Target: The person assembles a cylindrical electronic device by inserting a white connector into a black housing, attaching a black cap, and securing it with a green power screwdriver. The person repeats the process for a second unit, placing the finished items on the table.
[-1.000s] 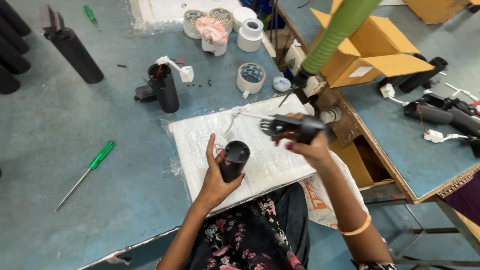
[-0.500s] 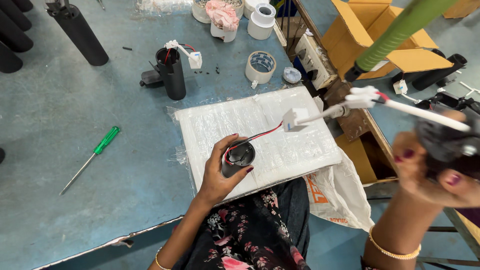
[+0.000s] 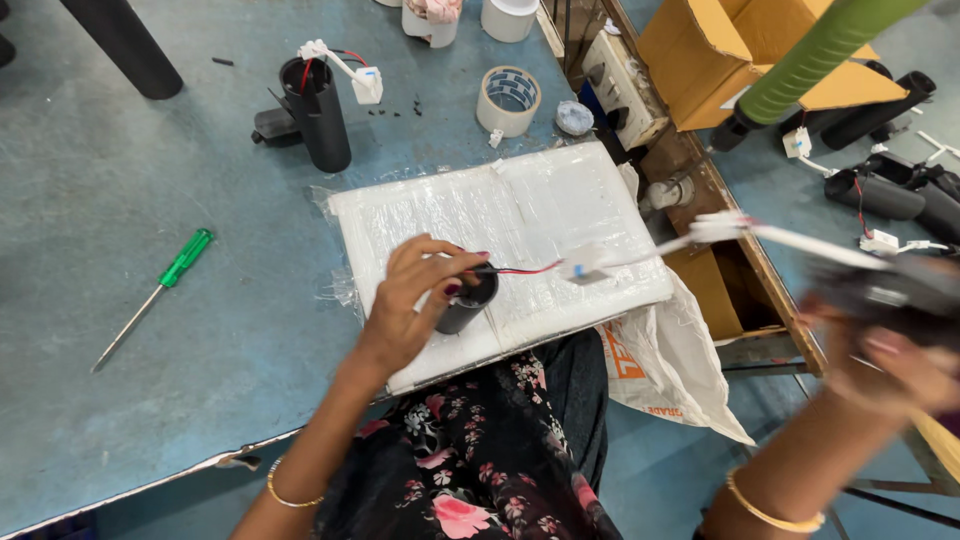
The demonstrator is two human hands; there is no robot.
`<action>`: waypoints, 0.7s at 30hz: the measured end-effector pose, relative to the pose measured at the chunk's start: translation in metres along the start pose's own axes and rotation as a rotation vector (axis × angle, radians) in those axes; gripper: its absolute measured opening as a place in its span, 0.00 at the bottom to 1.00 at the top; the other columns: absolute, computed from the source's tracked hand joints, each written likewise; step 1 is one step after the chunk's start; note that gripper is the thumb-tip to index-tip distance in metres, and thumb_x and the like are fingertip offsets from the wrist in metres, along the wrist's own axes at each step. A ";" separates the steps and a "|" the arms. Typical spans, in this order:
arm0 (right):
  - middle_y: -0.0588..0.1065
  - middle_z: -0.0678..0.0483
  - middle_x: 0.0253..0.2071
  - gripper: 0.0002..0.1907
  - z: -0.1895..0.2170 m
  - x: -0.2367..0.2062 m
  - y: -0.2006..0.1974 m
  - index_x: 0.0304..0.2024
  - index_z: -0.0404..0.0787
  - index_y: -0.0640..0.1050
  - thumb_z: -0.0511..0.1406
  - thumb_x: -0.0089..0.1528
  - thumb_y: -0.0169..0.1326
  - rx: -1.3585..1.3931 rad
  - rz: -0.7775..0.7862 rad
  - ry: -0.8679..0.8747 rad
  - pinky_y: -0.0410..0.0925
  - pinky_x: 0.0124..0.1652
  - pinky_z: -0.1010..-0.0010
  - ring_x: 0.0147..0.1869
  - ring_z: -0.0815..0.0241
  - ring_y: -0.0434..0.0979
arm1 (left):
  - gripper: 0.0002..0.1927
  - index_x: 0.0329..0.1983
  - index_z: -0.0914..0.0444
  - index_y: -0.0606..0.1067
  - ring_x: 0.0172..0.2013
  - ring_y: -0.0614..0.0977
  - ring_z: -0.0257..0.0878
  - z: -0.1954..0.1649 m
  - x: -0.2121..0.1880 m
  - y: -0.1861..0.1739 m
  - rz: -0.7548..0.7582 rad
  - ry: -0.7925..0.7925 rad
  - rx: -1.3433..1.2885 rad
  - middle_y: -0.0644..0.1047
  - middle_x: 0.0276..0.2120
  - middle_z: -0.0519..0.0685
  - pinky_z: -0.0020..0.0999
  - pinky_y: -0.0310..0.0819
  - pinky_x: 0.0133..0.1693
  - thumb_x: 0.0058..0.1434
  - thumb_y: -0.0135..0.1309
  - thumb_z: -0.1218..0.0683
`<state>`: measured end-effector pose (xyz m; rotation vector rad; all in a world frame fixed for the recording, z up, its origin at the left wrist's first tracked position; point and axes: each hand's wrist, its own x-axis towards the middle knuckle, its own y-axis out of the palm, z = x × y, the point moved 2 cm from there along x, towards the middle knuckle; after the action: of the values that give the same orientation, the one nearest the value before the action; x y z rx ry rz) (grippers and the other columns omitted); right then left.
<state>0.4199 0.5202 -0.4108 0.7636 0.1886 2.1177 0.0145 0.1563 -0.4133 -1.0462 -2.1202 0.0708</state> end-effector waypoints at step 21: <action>0.70 0.40 0.57 0.22 -0.110 -0.008 0.262 0.57 0.35 0.73 0.36 0.62 0.59 -1.304 0.385 -0.188 0.61 0.62 0.55 0.64 0.41 0.68 | 0.21 0.62 0.56 0.77 0.46 0.76 0.41 -0.025 0.015 -0.018 0.129 -0.123 0.128 0.80 0.32 0.44 0.45 0.58 0.65 0.64 0.52 0.56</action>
<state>0.1819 0.3653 -0.4005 0.1705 -1.3943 1.9253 0.0132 0.1489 -0.3802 -1.1256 -2.1239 0.3366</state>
